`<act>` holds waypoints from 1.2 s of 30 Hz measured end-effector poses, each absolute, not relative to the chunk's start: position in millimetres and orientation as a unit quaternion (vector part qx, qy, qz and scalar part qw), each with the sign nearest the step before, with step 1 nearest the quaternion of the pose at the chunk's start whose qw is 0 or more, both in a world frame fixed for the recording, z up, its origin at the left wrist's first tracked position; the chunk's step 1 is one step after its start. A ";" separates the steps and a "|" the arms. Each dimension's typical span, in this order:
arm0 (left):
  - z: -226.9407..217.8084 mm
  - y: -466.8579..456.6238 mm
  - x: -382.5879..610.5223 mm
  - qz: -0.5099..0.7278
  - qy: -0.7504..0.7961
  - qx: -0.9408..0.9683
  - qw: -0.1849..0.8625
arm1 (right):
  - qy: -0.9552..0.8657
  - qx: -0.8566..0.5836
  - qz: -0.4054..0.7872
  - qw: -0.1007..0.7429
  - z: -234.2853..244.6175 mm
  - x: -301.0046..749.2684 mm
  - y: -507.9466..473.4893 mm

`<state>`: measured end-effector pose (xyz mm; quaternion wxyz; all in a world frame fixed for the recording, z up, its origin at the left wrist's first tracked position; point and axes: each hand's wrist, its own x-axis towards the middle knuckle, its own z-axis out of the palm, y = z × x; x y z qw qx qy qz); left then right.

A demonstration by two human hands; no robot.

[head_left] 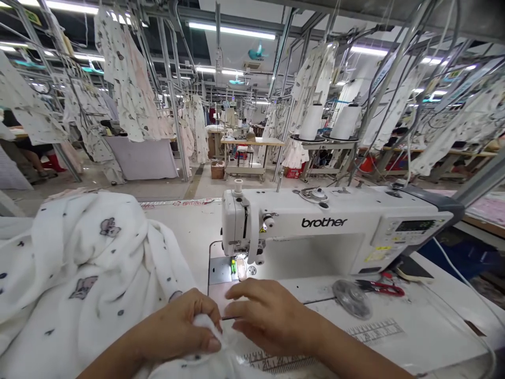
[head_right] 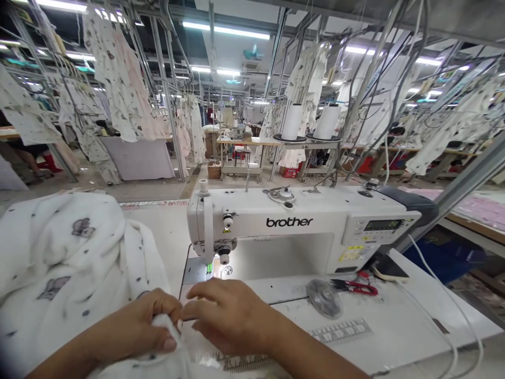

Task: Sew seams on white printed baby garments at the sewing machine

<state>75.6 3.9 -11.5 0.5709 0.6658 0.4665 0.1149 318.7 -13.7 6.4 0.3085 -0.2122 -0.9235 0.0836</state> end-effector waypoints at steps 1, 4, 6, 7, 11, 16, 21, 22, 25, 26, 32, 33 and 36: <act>-13.1 4.7 76.2 0.118 0.462 0.663 0.577 | -0.941 -0.152 -0.019 0.303 3.0 317.3 -10.2; -15.4 8.1 79.0 0.128 0.462 0.669 0.568 | -0.937 0.014 -0.209 0.279 -10.3 310.6 -1.2; -14.3 11.3 81.9 0.123 0.469 0.667 0.565 | -0.924 0.076 -0.253 0.277 -18.2 308.3 3.7; -13.0 13.4 83.8 0.117 0.464 0.663 0.576 | -0.918 0.093 -0.263 0.281 -20.9 308.4 5.6; -3.4 25.4 94.1 0.072 0.388 0.654 0.645 | -0.917 0.093 -0.251 0.296 -24.2 316.6 8.7; 17.2 45.7 107.8 -0.003 0.396 0.780 0.484 | -0.937 0.034 -0.198 0.287 -33.8 329.8 11.5; 30.6 58.1 113.3 -0.013 0.442 0.856 0.266 | -0.960 -0.043 -0.120 0.248 -47.8 335.6 18.3; 29.4 58.1 113.0 -0.011 0.443 0.863 0.244 | -0.966 -0.057 -0.100 0.232 -48.2 336.0 19.3; 15.8 51.0 110.5 -0.005 0.463 0.868 0.177 | -0.973 -0.097 -0.054 0.202 -45.6 336.5 21.6; 8.8 46.7 109.5 0.001 0.479 0.864 0.155 | -0.973 -0.101 -0.045 0.202 -44.1 336.4 22.2; -30.2 30.0 112.2 0.081 0.545 0.831 0.075 | -0.979 -0.092 -0.012 0.181 -38.7 335.6 22.4; -33.9 32.6 114.0 0.098 0.538 0.833 0.081 | -0.979 -0.104 -0.014 0.175 -38.7 335.5 21.8; -41.7 51.3 118.4 0.140 0.511 0.840 0.114 | -0.975 -0.148 -0.033 0.163 -40.2 335.1 21.3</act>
